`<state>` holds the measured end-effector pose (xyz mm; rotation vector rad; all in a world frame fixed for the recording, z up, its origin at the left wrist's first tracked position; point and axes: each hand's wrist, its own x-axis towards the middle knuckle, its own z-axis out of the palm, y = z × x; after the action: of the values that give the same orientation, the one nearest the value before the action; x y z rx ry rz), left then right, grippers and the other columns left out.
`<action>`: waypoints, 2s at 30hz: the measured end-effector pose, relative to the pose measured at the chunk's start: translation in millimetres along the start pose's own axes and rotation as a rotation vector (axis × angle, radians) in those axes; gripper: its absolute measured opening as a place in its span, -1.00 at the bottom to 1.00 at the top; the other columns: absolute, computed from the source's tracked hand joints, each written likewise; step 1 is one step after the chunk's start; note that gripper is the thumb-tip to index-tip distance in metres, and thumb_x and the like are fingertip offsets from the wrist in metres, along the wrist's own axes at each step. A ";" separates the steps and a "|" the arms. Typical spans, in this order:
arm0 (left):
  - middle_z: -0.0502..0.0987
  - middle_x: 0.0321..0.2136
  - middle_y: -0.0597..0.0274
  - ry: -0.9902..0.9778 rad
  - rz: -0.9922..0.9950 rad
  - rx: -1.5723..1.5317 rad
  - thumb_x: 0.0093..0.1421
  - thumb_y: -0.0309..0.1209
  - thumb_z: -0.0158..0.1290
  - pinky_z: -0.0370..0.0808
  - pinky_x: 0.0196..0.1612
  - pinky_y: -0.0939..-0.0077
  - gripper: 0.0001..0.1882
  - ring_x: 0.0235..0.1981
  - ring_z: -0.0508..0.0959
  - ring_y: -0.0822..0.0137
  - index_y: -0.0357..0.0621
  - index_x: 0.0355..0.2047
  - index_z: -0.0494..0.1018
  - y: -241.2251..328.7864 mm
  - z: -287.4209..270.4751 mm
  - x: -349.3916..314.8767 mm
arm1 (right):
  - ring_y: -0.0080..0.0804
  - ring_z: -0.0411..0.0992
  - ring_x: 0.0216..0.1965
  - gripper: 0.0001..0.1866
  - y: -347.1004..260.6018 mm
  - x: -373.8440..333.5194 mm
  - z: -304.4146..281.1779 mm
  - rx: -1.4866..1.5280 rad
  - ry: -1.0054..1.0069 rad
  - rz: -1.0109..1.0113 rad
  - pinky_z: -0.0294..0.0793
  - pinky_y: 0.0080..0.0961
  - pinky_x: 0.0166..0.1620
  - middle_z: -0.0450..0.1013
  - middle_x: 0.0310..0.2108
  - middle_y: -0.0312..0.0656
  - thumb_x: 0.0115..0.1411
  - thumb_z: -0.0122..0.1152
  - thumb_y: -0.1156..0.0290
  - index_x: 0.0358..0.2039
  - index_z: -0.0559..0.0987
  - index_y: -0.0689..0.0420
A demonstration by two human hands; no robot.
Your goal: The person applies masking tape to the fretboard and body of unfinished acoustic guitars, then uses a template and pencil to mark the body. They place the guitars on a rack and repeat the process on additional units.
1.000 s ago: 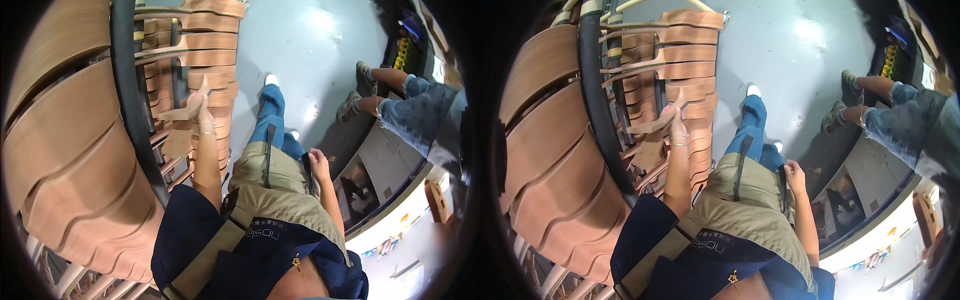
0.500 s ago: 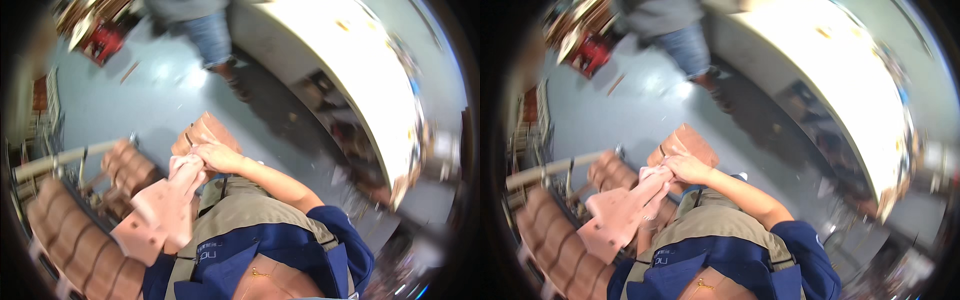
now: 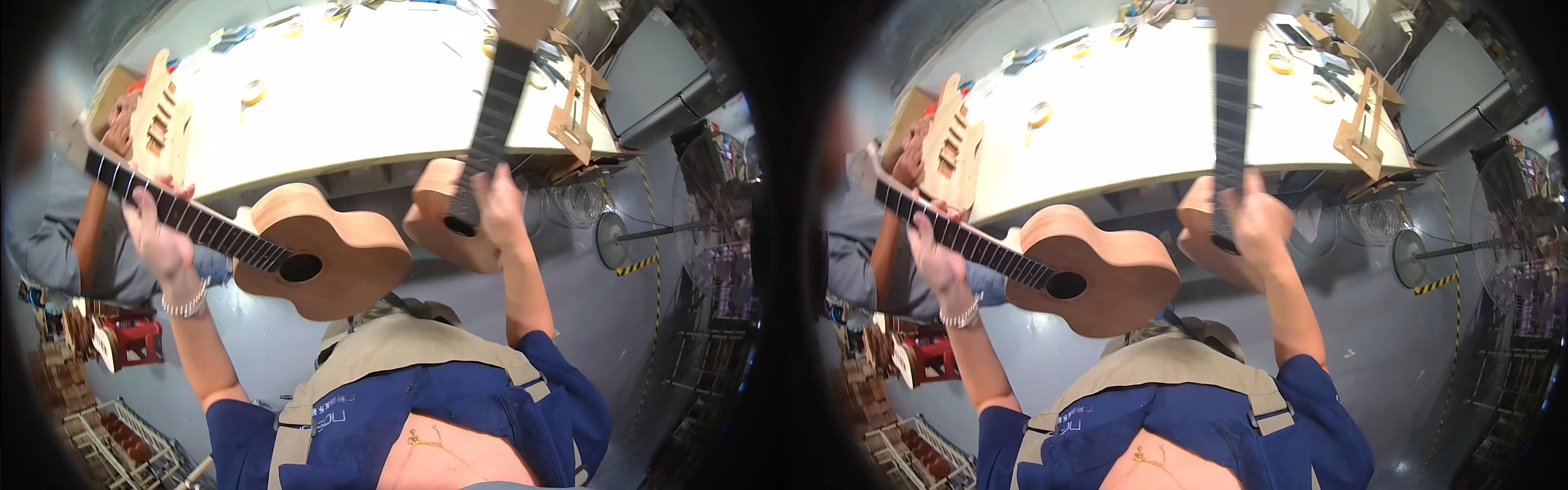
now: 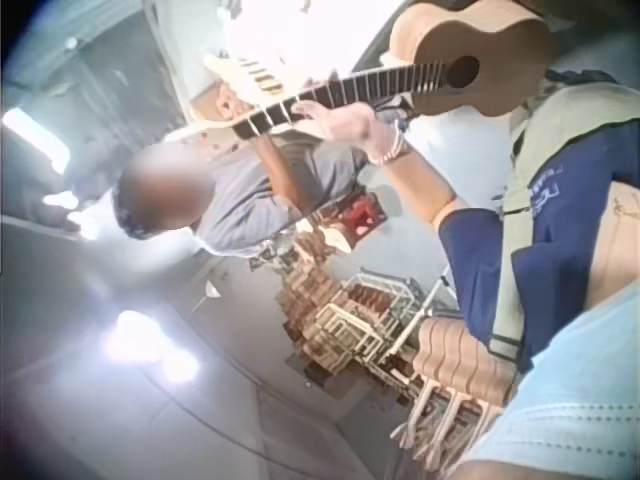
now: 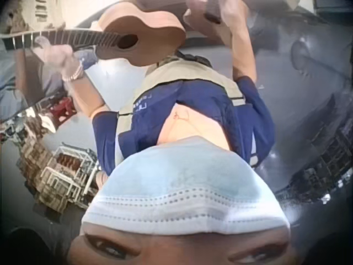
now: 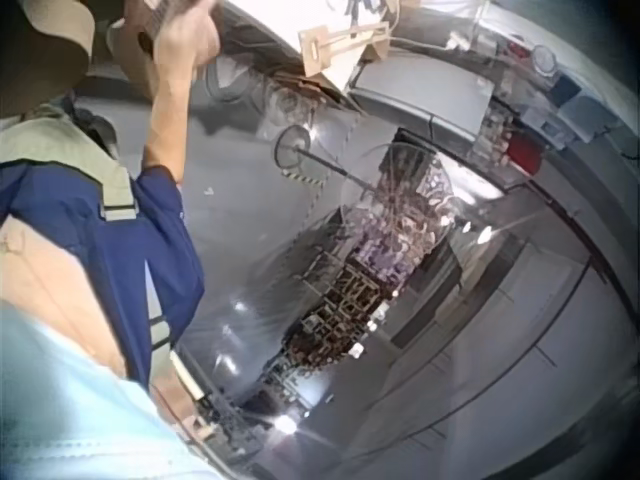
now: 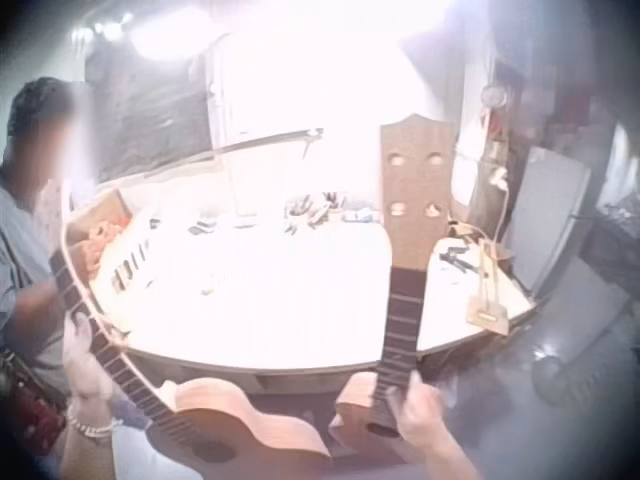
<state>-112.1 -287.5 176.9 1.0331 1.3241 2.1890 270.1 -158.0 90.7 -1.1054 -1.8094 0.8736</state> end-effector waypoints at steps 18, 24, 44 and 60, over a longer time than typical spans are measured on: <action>0.47 -0.48 0.11 -0.385 -0.984 0.218 0.27 -0.24 -0.07 0.55 -0.49 0.23 -0.71 -0.51 0.55 0.19 -0.21 -0.17 0.25 -500.7 316.9 287.7 | -0.48 0.32 -0.74 -0.50 148.6 209.8 -83.3 0.342 0.155 0.934 0.35 -0.60 -0.63 0.32 -0.75 -0.21 0.26 -0.11 -0.09 -0.41 0.36 0.17; 0.43 -0.18 0.00 -1.051 0.416 1.117 -0.06 -0.38 0.12 0.30 -0.03 0.10 -0.64 -0.04 0.37 0.15 -0.21 -0.21 0.41 -466.3 399.3 158.0 | -0.49 0.33 -0.73 -0.51 187.3 275.4 -84.0 0.334 0.089 1.019 0.38 -0.61 -0.62 0.36 -0.71 -0.20 0.25 -0.08 -0.11 -0.40 0.38 0.14; 0.35 -0.05 -0.14 -0.672 -0.524 0.860 0.29 -0.22 -0.12 0.35 0.03 0.34 -0.42 -0.02 0.40 0.13 -0.46 0.15 0.10 -329.2 379.1 -1.9 | -0.10 0.46 -0.39 -0.66 401.1 300.5 -237.4 -1.135 0.288 0.361 0.43 -0.16 -0.26 0.50 -0.34 0.00 0.16 -0.04 0.29 -0.17 0.45 0.31; 0.27 0.07 -0.11 -0.441 -0.379 0.889 0.22 -0.33 0.00 0.20 0.17 0.32 -0.43 0.10 0.30 0.09 -0.43 0.14 0.14 -340.9 389.8 -87.1 | -0.10 0.29 0.09 -0.37 425.4 185.1 -295.0 -0.582 -0.026 0.093 -0.15 -0.03 0.29 0.41 -0.01 -0.11 -0.23 0.46 0.22 -0.13 0.40 0.10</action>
<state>221.1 53.1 -43.9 1.2982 2.0787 0.9820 630.9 211.1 -98.6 -1.5491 -2.1122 0.4105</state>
